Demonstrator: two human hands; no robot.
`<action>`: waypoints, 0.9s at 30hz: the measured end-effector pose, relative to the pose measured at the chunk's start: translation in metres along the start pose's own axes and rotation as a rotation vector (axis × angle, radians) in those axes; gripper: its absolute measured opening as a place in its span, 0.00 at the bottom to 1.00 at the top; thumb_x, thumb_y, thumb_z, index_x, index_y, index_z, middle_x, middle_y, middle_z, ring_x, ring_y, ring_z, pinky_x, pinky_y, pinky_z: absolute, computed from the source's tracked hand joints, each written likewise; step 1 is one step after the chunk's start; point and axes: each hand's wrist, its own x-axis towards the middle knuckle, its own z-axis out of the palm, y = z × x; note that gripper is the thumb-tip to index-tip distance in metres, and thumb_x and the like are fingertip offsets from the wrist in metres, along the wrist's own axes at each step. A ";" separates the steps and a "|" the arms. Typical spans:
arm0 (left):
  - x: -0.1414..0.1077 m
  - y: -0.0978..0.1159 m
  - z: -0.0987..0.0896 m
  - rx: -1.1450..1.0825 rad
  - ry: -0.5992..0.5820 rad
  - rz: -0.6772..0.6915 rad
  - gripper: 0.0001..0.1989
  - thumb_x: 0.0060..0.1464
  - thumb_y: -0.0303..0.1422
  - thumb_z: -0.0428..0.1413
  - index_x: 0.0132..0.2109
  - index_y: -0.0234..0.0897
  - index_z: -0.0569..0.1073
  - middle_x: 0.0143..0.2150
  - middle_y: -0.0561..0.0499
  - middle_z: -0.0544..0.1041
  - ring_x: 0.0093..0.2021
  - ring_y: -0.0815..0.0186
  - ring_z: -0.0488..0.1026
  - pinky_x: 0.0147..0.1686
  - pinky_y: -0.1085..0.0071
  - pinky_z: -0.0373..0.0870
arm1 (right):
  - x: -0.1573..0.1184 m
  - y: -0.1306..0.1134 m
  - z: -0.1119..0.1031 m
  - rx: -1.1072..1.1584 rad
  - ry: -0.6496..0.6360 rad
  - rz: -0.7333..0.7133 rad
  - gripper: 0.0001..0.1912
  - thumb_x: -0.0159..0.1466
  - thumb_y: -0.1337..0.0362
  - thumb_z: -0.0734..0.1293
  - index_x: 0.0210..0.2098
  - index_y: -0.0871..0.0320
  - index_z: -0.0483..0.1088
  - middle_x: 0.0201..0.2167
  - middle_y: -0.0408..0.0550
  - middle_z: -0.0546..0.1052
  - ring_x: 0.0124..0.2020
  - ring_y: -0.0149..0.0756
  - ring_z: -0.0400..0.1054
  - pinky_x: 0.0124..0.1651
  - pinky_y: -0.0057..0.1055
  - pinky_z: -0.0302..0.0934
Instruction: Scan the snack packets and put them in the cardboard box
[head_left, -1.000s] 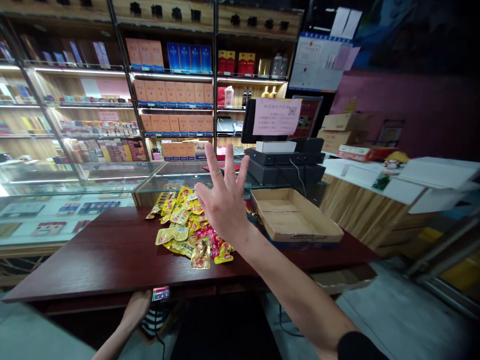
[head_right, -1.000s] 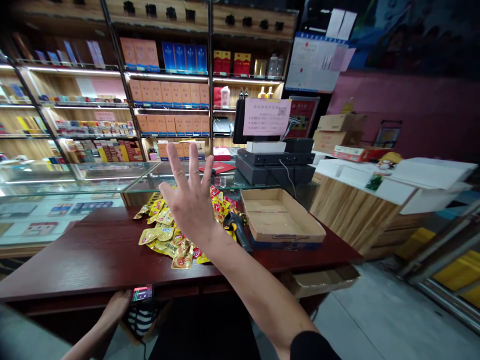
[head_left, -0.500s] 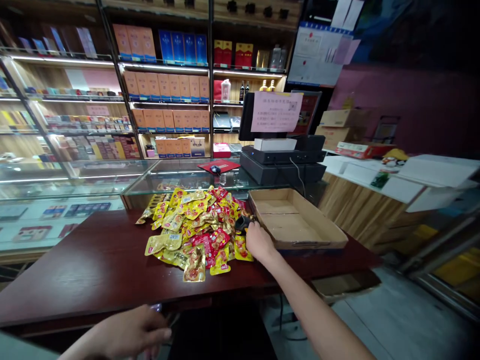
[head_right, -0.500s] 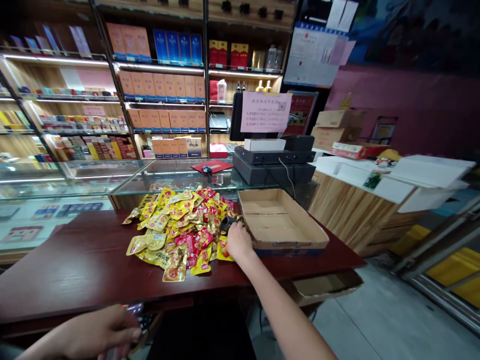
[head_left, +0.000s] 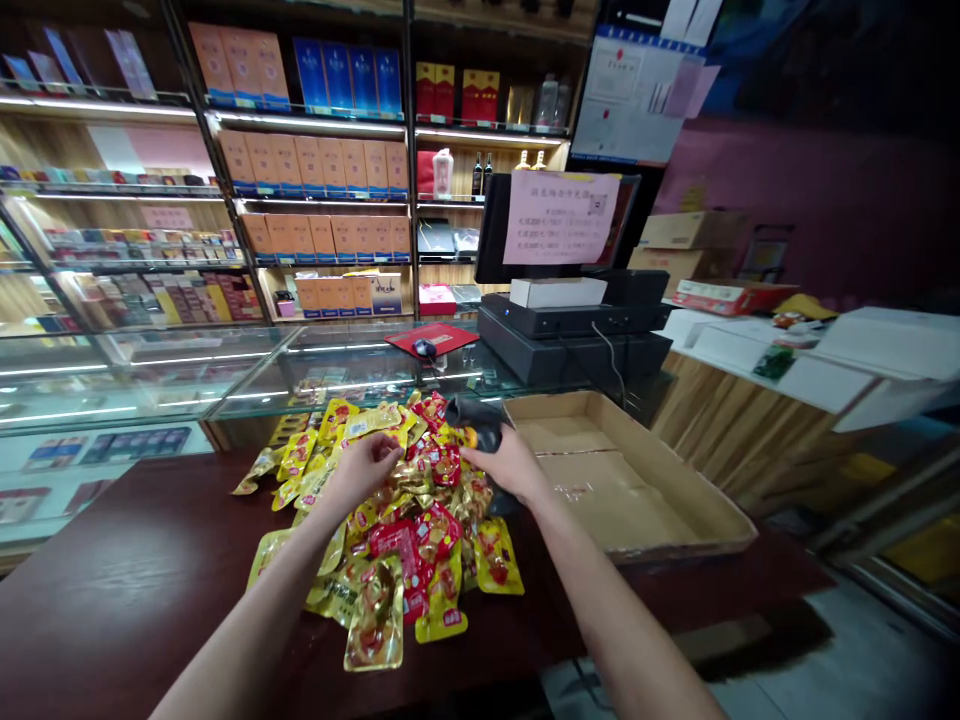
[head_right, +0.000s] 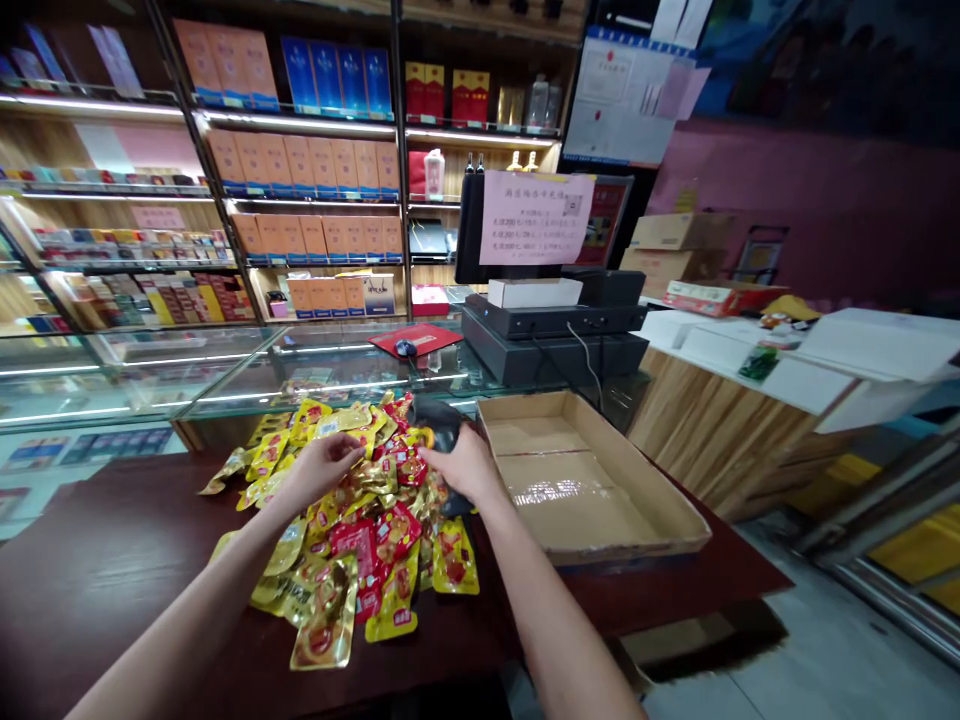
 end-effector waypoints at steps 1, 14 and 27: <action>0.013 0.003 0.005 0.064 0.056 0.044 0.16 0.54 0.42 0.52 0.41 0.34 0.74 0.32 0.47 0.76 0.30 0.63 0.73 0.31 0.69 0.67 | 0.017 -0.006 0.001 0.201 -0.138 0.086 0.20 0.49 0.58 0.74 0.37 0.61 0.69 0.27 0.48 0.75 0.25 0.35 0.70 0.28 0.31 0.67; 0.096 0.005 0.034 0.222 0.123 0.357 0.15 0.55 0.27 0.51 0.46 0.40 0.77 0.48 0.45 0.78 0.56 0.56 0.68 0.57 0.58 0.61 | 0.072 -0.035 0.035 1.126 -0.162 -0.013 0.22 0.52 0.64 0.72 0.45 0.55 0.65 0.45 0.47 0.76 0.30 0.34 0.74 0.26 0.29 0.71; 0.088 -0.010 -0.004 -1.012 0.326 -0.244 0.17 0.46 0.38 0.61 0.40 0.32 0.73 0.34 0.51 0.76 0.29 0.65 0.75 0.30 0.64 0.78 | 0.062 -0.040 0.023 0.542 -0.326 0.032 0.14 0.55 0.62 0.68 0.40 0.59 0.66 0.24 0.41 0.72 0.20 0.29 0.65 0.24 0.26 0.60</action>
